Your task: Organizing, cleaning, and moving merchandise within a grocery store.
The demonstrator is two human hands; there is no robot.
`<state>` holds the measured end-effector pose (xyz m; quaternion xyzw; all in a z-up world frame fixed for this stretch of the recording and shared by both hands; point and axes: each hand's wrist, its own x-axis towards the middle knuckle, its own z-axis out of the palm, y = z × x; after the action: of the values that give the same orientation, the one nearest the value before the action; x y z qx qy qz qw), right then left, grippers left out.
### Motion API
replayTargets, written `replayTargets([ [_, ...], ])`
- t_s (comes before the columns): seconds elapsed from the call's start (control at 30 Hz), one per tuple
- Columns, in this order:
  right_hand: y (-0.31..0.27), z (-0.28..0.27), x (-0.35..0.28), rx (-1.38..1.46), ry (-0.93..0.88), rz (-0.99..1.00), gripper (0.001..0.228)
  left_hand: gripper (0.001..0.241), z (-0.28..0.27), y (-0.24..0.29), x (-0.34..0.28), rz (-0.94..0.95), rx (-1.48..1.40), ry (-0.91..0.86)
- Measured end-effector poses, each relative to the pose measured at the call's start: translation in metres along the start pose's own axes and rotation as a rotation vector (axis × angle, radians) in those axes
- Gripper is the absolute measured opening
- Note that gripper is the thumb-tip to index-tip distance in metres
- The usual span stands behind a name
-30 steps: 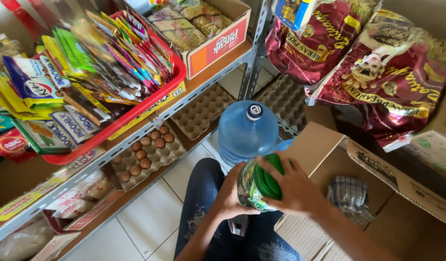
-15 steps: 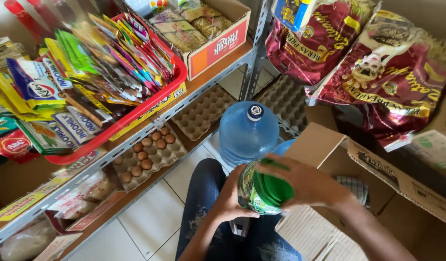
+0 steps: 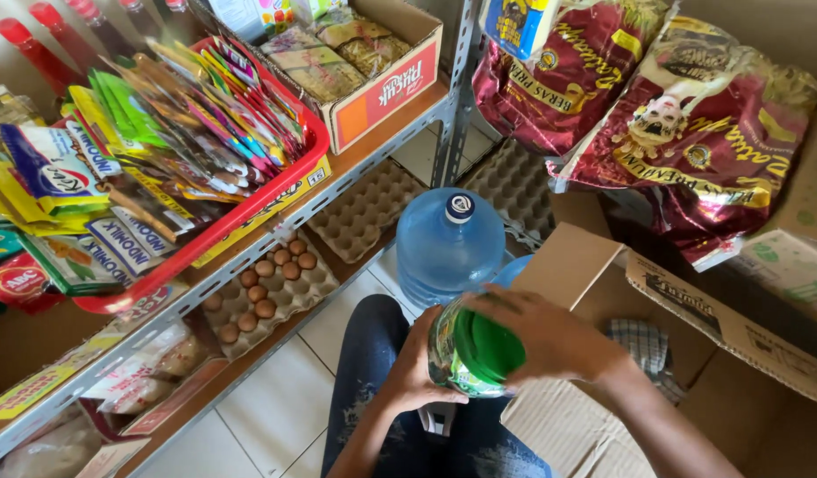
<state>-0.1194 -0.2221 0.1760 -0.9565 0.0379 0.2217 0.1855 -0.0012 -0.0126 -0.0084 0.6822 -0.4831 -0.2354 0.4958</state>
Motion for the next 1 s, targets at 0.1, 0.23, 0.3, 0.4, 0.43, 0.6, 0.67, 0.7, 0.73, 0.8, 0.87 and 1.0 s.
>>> replayTargets([
  [0.1, -0.005, 0.004, -0.005, 0.158, 0.055, 0.309, 0.135, 0.149, -0.002, 0.004, 0.001, 0.011, -0.020, 0.000],
  [0.23, -0.001, -0.006, -0.016, 0.127, 0.079, 0.354, 0.137, 0.149, 0.000, 0.007, 0.003, -0.007, -0.011, 0.004],
  [0.3, 0.007, 0.003, -0.014, 0.047, 0.107, 0.213, 0.144, 0.149, -0.001, 0.008, 0.000, -0.012, -0.009, 0.004],
  [0.4, 0.007, 0.006, -0.011, -0.111, 0.214, -0.139, 0.147, 0.148, 0.000, 0.007, 0.003, -0.015, -0.020, 0.000],
  [0.43, 0.002, 0.002, -0.013, -0.056, 0.172, -0.063, 0.142, 0.148, 0.001, 0.005, 0.003, -0.005, -0.020, 0.003],
  [0.6, -0.017, -0.007, -0.020, 0.167, 0.047, 0.332, 0.140, 0.149, 0.000, 0.005, 0.001, -0.003, -0.003, -0.014],
  [0.67, -0.014, -0.006, -0.019, 0.069, 0.122, 0.194, 0.146, 0.150, 0.002, 0.005, 0.002, -0.016, -0.018, -0.016],
  [0.7, -0.007, 0.002, -0.015, 0.071, 0.123, 0.198, 0.146, 0.150, 0.003, 0.005, 0.001, -0.014, -0.020, -0.021],
  [0.73, 0.001, 0.010, -0.009, 0.020, 0.166, 0.043, 0.140, 0.149, 0.003, 0.004, 0.000, -0.013, -0.025, -0.015],
  [0.8, 0.011, 0.020, -0.003, -0.035, 0.210, -0.111, 0.133, 0.149, 0.003, 0.005, 0.002, -0.007, -0.031, -0.010],
  [0.87, 0.017, 0.026, 0.000, 0.015, 0.256, -0.179, 0.119, 0.149, 0.003, 0.008, 0.004, -0.046, -0.056, -0.015],
  [1.0, 0.025, 0.070, 0.012, 0.033, 0.392, -0.171, 0.118, 0.147, -0.003, 0.011, 0.003, -0.044, -0.082, -0.026],
])
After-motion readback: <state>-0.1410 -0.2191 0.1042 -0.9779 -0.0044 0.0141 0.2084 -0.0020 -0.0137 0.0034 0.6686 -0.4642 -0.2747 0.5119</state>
